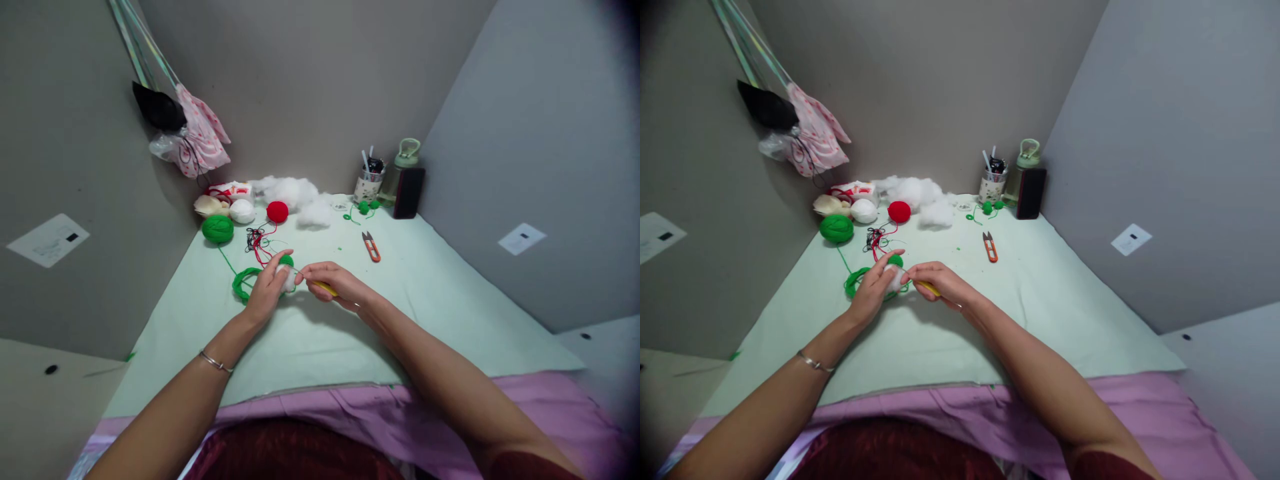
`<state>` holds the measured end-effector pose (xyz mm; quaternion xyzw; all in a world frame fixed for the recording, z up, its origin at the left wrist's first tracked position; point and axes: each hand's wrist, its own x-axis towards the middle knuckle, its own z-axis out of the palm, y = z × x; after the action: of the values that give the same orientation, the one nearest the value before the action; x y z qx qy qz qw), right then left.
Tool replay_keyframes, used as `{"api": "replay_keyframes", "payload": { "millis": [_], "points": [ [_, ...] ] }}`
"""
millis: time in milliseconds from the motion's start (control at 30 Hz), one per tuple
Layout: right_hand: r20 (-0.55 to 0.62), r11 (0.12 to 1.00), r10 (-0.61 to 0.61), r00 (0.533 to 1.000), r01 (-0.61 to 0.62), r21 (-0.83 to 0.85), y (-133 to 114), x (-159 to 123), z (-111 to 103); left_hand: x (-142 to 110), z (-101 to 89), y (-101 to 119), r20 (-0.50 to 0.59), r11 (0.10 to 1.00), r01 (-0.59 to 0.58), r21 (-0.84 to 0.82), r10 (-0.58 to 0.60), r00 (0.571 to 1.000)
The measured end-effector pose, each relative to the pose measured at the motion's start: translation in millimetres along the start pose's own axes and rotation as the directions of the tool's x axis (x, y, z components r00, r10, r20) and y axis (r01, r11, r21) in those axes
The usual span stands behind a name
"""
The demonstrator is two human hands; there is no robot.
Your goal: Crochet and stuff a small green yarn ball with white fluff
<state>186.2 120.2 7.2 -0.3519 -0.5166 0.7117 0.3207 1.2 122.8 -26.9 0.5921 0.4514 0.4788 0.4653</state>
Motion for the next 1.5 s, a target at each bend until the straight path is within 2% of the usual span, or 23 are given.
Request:
{"api": "replay_keyframes", "payload": {
  "millis": [167, 400, 733, 900, 1033, 1100, 1167, 1267, 1500],
  "points": [
    [0.036, 0.996, 0.062, 0.997, -0.065, 0.066, -1.4, 1.5, -2.9, -1.6, 2.4, -0.1, -0.043, 0.998, -0.035, 0.048, 0.037, 0.998],
    [0.056, 0.991, 0.083, 0.995, -0.089, 0.101, 0.2, 2.3, -3.2, -1.7, 4.8, -3.6, -0.030, 0.997, -0.050, 0.059, 0.052, 0.998],
    [-0.060, 0.999, -0.023, 0.998, 0.025, 0.029, -0.2, 2.0, 0.3, 1.4, 5.1, -3.0, -0.068, 0.996, 0.001, 0.091, 0.005, 0.998],
    [-0.170, 0.993, -0.107, 0.980, 0.097, -0.068, 3.3, 0.9, 14.0, 3.9, 2.4, -3.5, -0.051, 0.993, 0.047, 0.111, -0.042, 0.998],
    [-0.204, 0.982, -0.163, 0.965, 0.139, -0.125, 0.8, -0.9, 24.1, 2.1, 5.5, -7.1, -0.069, 0.993, 0.025, 0.116, -0.017, 0.998],
    [-0.200, 0.983, -0.178, 0.964, 0.162, -0.091, -4.4, -2.1, 23.4, -0.7, 9.6, -8.7, -0.086, 0.993, -0.008, 0.119, 0.019, 0.996],
    [-0.179, 0.987, -0.152, 0.972, 0.157, 0.015, -9.6, -3.1, 18.5, -3.4, 13.6, -9.6, -0.097, 0.992, -0.045, 0.117, 0.056, 0.994],
    [-0.119, 0.987, -0.070, 0.990, 0.086, 0.133, -11.5, -4.0, 8.7, -4.8, 15.9, -10.2, -0.108, 0.992, -0.068, 0.104, 0.080, 0.991],
    [-0.016, 0.995, -0.044, 0.999, 0.045, 0.088, -1.9, -1.9, 6.0, -1.0, 10.2, -7.8, -0.117, 0.994, -0.057, 0.096, 0.068, 0.991]
  ]
}}
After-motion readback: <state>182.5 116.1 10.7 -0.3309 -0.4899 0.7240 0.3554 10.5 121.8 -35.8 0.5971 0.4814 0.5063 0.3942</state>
